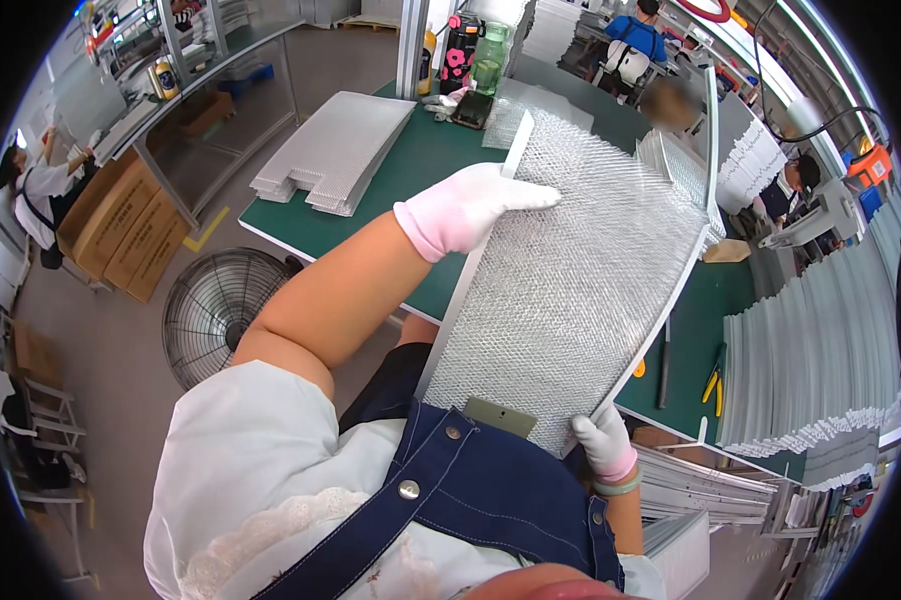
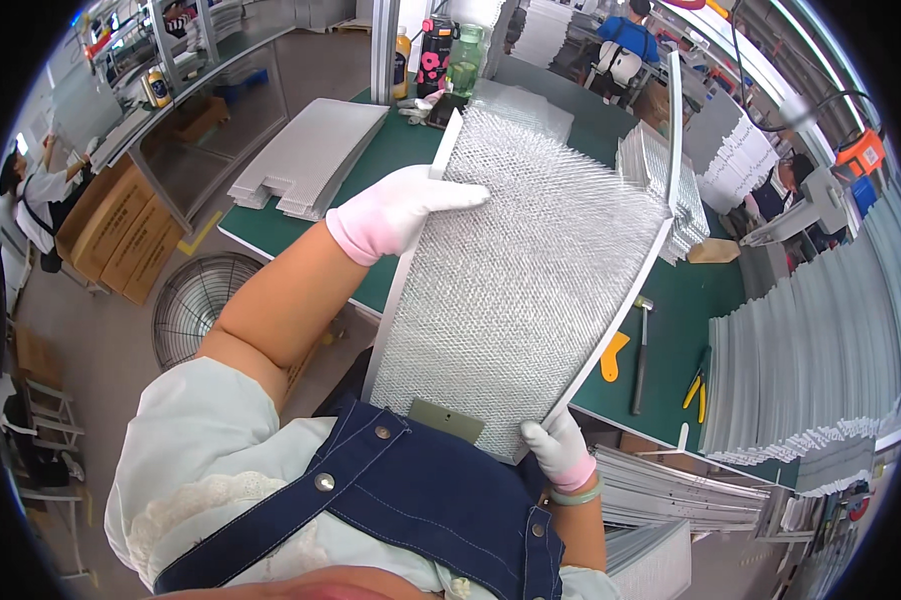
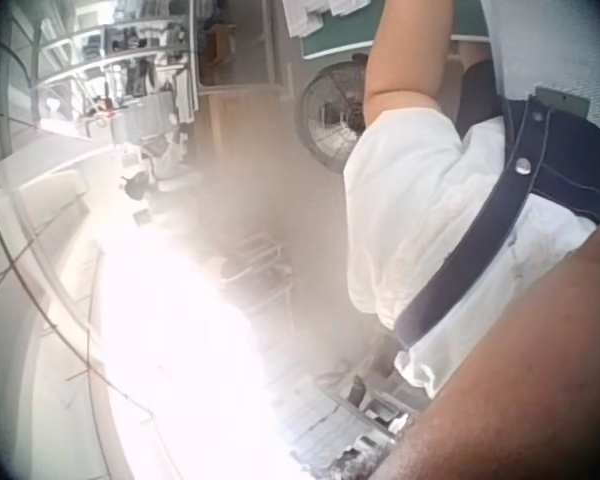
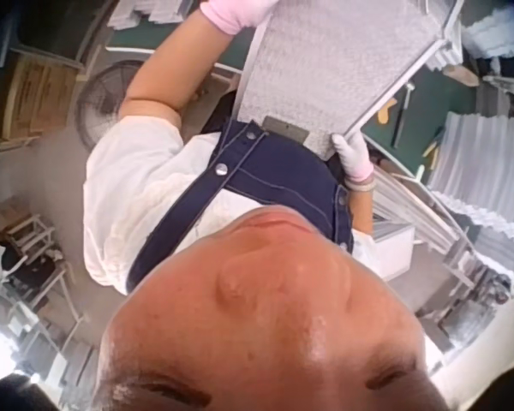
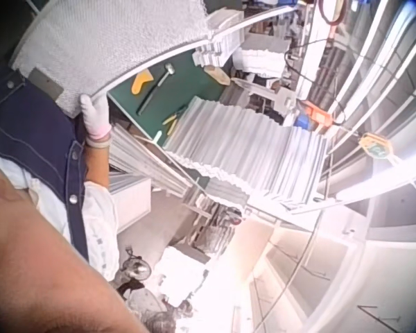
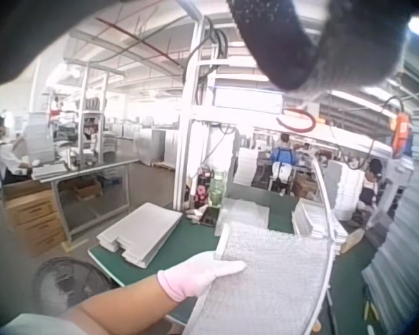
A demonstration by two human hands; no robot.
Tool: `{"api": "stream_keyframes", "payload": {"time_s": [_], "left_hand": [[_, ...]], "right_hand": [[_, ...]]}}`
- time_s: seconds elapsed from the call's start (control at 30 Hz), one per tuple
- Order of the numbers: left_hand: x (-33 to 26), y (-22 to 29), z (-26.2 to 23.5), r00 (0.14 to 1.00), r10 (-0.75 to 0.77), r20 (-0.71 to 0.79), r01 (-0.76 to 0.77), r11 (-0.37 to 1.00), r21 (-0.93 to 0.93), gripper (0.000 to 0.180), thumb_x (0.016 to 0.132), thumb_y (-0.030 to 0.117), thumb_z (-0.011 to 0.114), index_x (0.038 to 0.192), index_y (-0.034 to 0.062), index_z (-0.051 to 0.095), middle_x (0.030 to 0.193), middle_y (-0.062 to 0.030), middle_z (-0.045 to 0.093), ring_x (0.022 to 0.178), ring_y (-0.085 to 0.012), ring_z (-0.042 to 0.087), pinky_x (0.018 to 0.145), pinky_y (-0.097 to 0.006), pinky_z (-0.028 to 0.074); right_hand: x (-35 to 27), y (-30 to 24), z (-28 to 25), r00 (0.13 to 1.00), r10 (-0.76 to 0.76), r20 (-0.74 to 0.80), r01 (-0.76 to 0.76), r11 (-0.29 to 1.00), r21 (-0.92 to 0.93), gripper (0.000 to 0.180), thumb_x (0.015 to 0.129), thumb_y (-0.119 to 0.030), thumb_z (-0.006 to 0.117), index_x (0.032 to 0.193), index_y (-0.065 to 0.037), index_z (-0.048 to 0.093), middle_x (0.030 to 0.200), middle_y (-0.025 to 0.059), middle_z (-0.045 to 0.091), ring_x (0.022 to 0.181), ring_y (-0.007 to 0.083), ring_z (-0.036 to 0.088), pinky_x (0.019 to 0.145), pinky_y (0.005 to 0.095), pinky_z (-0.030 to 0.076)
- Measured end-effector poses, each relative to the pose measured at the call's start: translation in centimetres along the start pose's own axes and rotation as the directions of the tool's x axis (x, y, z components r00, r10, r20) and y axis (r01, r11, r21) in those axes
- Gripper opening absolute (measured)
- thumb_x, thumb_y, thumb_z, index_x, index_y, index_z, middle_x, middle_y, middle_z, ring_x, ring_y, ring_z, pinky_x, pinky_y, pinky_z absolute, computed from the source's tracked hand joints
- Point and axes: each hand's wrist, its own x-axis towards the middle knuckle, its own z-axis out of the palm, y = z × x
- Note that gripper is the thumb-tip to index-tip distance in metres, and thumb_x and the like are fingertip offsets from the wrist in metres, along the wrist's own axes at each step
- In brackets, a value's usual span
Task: The person assembles air filters by hand, placing a mesh screen into a white frame and securing it with a stapler. They then insert a plastic component into the frame and use a yellow scraper to press the mesh into place. The process is repeated for multiple units on a green workbench.
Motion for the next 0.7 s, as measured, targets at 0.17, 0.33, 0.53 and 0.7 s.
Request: {"api": "stream_keyframes", "payload": {"time_s": [0.17, 0.33, 0.53, 0.7], "left_hand": [[0.1, 0.1, -0.3, 1.000, 0.011, 0.001, -0.011, 0.972, 0.234, 0.036, 0.093, 0.021, 0.067, 0.120, -0.0024, 0.064, 0.113, -0.0081, 0.069, 0.100, -0.0146, 0.065, 0.090, -0.030, 0.051], [0.4, -1.9, 0.3, 0.993, 0.027, -0.113, -0.035, 0.997, -0.072, 0.028, 0.093, 0.019, 0.067, 0.109, -0.0040, 0.067, 0.102, -0.0079, 0.071, 0.096, -0.0142, 0.066, 0.087, -0.028, 0.051], [-4.8, -12.0, 3.2, 0.798, 0.597, -0.079, -0.400, 0.623, 0.672, 0.035, 0.097, 0.008, 0.052, 0.129, -0.0080, 0.053, 0.116, -0.0191, 0.065, 0.113, -0.0329, 0.061, 0.101, -0.037, 0.046], [-11.7, -15.4, 6.3, 0.841, -0.531, -0.105, 0.419, 0.762, -0.494, 0.047, 0.091, 0.010, 0.059, 0.132, -0.0091, 0.048, 0.117, -0.0282, 0.061, 0.114, -0.0419, 0.059, 0.103, -0.047, 0.043]], "right_hand": [[-0.1, -0.8, -0.3, 1.000, 0.020, 0.007, -0.020, 0.999, -0.032, 0.074, 0.092, -0.027, 0.070, 0.147, 0.005, 0.032, 0.143, 0.0117, 0.049, 0.131, 0.0217, 0.046, 0.113, 0.0368, 0.032], [-0.4, -2.7, -2.8, 0.998, 0.040, -0.039, -0.047, 0.981, -0.186, 0.067, 0.092, -0.025, 0.068, 0.144, 0.005, 0.038, 0.133, 0.0076, 0.054, 0.121, 0.0167, 0.051, 0.106, 0.0343, 0.039], [0.2, -11.8, -10.3, 0.985, -0.040, -0.170, -0.045, 0.882, -0.469, 0.043, 0.093, -0.028, 0.060, 0.123, 0.003, 0.054, 0.097, 0.0000, 0.057, 0.088, 0.0089, 0.051, 0.079, 0.0276, 0.046], [-0.5, -14.7, -10.2, 0.948, 0.302, -0.100, -0.275, 0.619, -0.736, 0.039, 0.095, -0.030, 0.058, 0.116, 0.003, 0.060, 0.096, 0.0061, 0.064, 0.092, 0.0145, 0.057, 0.085, 0.0301, 0.047]]}}
